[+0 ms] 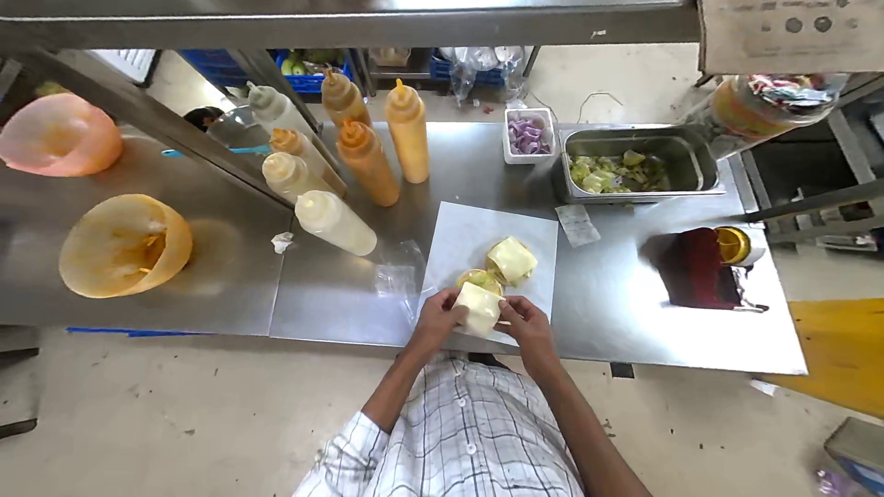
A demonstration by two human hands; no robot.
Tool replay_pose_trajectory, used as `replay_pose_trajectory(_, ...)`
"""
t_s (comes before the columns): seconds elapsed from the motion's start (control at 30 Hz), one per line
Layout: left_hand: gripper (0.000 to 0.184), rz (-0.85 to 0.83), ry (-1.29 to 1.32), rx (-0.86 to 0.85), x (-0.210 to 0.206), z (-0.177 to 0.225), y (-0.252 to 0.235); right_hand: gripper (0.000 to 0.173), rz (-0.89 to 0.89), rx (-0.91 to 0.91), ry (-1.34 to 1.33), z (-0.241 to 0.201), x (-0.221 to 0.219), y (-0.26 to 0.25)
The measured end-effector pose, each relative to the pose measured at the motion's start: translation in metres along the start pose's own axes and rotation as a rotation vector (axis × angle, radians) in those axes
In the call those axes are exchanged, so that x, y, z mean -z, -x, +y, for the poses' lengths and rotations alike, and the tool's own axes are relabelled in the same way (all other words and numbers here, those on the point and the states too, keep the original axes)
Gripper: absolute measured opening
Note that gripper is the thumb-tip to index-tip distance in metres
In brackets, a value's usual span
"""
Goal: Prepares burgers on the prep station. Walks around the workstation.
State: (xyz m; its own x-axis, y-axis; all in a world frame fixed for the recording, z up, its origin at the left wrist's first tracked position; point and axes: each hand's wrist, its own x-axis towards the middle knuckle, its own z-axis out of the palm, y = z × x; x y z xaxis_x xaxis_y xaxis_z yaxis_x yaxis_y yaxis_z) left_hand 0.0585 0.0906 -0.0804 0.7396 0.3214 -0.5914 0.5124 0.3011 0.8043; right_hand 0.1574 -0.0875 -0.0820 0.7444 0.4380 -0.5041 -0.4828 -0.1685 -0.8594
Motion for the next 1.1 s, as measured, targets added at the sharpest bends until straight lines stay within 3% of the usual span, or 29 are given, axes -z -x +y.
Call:
replay_pose_trajectory(0.47,0.036,0.172,-0.272,-0.088,-0.016,0.031,-0.023,0.018,0.198,-0.029,0.007,0.0,-0.007,-0.027)
replay_pose_trajectory(0.93,0.042,0.219,-0.42,-0.17,-0.012,0.006,-0.013,0.017,0.226,-0.04,0.175,0.022,0.001,-0.02)
replay_pose_trajectory(1.1,0.039,0.269,-0.642,-0.275,-0.007,-0.009,-0.005,0.019,0.202,-0.073,0.245,0.032,0.016,-0.009)
